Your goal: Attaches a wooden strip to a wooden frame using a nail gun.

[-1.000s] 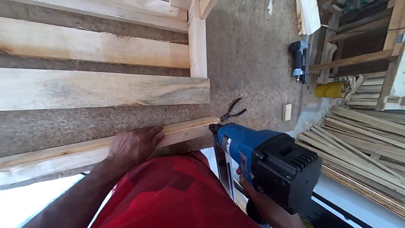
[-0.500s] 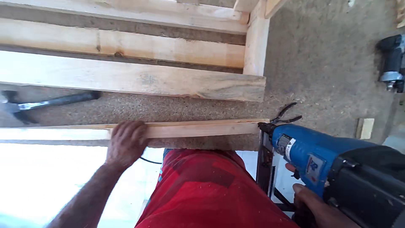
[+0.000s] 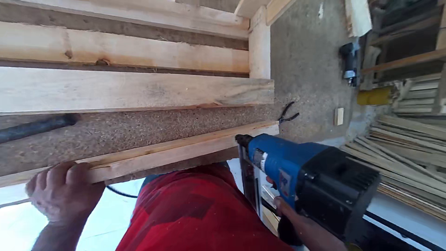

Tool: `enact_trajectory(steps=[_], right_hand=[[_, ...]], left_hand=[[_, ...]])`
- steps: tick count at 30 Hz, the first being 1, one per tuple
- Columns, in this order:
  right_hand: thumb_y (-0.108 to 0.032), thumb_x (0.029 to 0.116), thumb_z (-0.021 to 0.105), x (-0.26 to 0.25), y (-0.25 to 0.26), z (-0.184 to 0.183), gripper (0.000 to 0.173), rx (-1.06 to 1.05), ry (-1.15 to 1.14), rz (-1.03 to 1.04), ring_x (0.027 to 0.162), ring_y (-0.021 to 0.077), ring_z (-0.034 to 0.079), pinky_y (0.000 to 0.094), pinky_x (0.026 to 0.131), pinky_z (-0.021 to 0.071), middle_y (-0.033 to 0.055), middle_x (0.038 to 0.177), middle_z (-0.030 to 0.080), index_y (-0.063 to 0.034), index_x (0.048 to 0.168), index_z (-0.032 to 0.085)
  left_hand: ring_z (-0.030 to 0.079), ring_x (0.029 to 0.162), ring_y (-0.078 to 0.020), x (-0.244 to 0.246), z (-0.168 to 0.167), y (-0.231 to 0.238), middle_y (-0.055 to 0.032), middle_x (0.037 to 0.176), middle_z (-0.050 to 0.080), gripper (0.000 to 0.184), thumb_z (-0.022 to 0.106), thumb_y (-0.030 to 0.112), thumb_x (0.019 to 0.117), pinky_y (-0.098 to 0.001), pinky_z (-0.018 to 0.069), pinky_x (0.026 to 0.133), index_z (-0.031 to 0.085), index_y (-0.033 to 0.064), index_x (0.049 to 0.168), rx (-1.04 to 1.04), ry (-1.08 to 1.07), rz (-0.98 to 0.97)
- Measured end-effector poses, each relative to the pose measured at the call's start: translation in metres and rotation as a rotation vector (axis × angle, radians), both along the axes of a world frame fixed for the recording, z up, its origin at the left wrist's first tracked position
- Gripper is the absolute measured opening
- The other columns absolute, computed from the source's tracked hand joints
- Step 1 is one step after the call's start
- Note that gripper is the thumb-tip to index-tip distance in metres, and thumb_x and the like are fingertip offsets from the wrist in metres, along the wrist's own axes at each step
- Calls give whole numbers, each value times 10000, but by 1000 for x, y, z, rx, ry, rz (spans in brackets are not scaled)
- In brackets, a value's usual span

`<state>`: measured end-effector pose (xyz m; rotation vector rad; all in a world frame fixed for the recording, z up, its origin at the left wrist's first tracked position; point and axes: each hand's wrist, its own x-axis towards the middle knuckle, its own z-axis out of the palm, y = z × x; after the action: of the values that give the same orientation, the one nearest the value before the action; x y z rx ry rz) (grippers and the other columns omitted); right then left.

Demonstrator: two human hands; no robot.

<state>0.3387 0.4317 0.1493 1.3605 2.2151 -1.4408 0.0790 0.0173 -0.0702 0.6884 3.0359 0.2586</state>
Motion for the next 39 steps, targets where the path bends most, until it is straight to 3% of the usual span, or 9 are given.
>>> enact_trajectory(steps=[7,12,16,21,25,28,31,35,39], right_hand=[[-386,907,728,11,-21,-19,404,67,-196,125,845,61,698,298,818,600,11,905,730,-27,1091,711],[-438,914,714,7,-25,-23,387,59,-191,119,778,60,691,298,761,605,-9,830,718,-59,996,723],[-345,928,679,3,-27,-29,360,48,-142,121,742,79,680,313,706,607,1,898,724,-67,1156,704],[-256,973,639,-18,-32,5,328,3,-250,171,848,41,669,265,833,569,67,940,721,41,1096,705],[-217,966,696,-8,-52,-4,248,-74,-79,44,811,3,669,264,798,597,-47,866,707,6,1072,681],[-148,980,659,-9,-83,-2,176,-202,35,-4,773,-11,650,260,768,586,-99,841,687,-21,1101,667],[-139,964,686,-25,-130,3,140,-154,67,22,798,-38,666,220,784,591,-95,850,713,-19,1034,693],[-180,960,692,-56,-183,0,223,-179,29,2,847,1,688,249,838,597,-74,912,730,-23,1118,685],[-233,910,749,-58,-215,-21,245,-96,115,-39,775,135,719,340,761,631,34,867,744,-36,1054,719]], left_hand=[[597,1101,-555,-5,2,0,-328,1157,633,310,591,171,887,-694,412,978,625,-48,1104,7,-21,-2],[601,1102,-542,-6,1,-1,-316,1155,639,313,588,193,889,-688,413,979,624,-44,1091,-22,2,-1],[581,1131,-561,-5,0,-3,-331,1195,625,304,578,153,895,-700,401,988,614,-60,1110,-32,-20,17],[546,1121,-637,-4,13,8,-400,1192,581,321,606,105,864,-756,392,958,592,-104,1106,-15,-85,40],[602,1060,-552,-12,25,4,-325,1130,625,315,702,130,817,-708,437,926,635,-44,1071,-33,-85,-32],[615,1107,-472,-25,26,-20,-232,1117,657,303,692,178,834,-660,405,1049,645,12,1083,-26,-7,-106],[596,1147,-504,-40,29,-69,-262,1142,652,302,635,186,892,-677,371,1080,647,-13,1119,-5,-9,-125],[518,1222,-587,-59,25,-151,-340,1237,600,416,602,256,915,-739,317,1085,631,-54,1192,50,-66,-84],[557,1214,-534,-64,10,-188,-309,1231,622,418,589,313,963,-683,307,1138,631,-22,1208,50,18,-29]])
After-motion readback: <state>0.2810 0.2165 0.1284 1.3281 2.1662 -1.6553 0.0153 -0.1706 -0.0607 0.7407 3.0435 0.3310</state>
